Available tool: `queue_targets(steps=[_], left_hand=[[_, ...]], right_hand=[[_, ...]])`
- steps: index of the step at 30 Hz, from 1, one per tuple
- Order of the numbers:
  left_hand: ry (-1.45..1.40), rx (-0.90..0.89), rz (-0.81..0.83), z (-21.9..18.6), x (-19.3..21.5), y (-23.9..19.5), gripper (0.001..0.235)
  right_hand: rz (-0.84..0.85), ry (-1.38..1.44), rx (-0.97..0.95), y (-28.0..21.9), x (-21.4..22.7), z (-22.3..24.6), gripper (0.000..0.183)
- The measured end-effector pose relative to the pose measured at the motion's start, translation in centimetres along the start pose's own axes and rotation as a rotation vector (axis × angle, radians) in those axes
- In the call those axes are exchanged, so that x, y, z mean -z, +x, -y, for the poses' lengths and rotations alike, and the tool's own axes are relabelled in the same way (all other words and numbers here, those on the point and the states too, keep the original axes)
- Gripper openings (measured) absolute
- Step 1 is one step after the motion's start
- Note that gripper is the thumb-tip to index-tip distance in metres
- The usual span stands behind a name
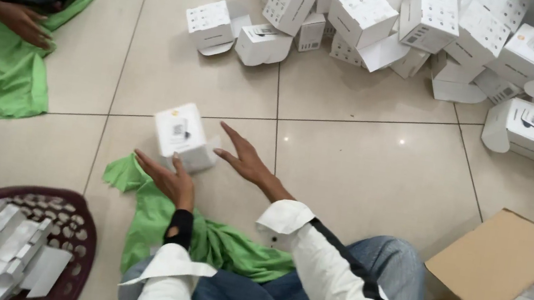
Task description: The person folds small white product boxes and inserts instruction booklets and labels into them.
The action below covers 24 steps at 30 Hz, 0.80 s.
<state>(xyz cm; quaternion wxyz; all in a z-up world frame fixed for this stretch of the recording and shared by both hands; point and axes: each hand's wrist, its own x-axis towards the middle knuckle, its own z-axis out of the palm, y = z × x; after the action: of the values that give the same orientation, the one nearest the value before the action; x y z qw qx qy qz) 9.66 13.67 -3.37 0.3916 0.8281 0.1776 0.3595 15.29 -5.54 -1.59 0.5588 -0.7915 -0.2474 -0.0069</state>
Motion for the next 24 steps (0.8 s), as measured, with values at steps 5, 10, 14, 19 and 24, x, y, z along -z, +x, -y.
queue_targets(steps=[5, 10, 14, 19, 24], left_hand=[[-0.142, -0.122, 0.221, -3.6, -7.2, 3.6, 0.078], [-0.477, -0.081, 0.56, -10.2, -22.2, 5.1, 0.073], [-0.668, 0.12, 0.876, -16.5, -34.6, 5.8, 0.079], [-0.725, 0.237, 1.167, -24.8, -42.0, 5.2, 0.104], [-0.59, 0.459, 1.058, -23.6, -43.6, 1.0, 0.095]], right_hand=[[0.007, -0.228, 0.046, 3.1, 5.8, -1.8, 0.063], [-0.23, -0.442, 0.066, 6.2, 21.3, -8.7, 0.048], [-0.532, -0.683, 0.069, 10.3, 35.2, -11.4, 0.046], [-0.65, -0.626, -0.055, 13.1, 43.5, -17.3, 0.057], [-0.482, -0.454, -0.566, 8.4, 39.1, -17.0, 0.08]])
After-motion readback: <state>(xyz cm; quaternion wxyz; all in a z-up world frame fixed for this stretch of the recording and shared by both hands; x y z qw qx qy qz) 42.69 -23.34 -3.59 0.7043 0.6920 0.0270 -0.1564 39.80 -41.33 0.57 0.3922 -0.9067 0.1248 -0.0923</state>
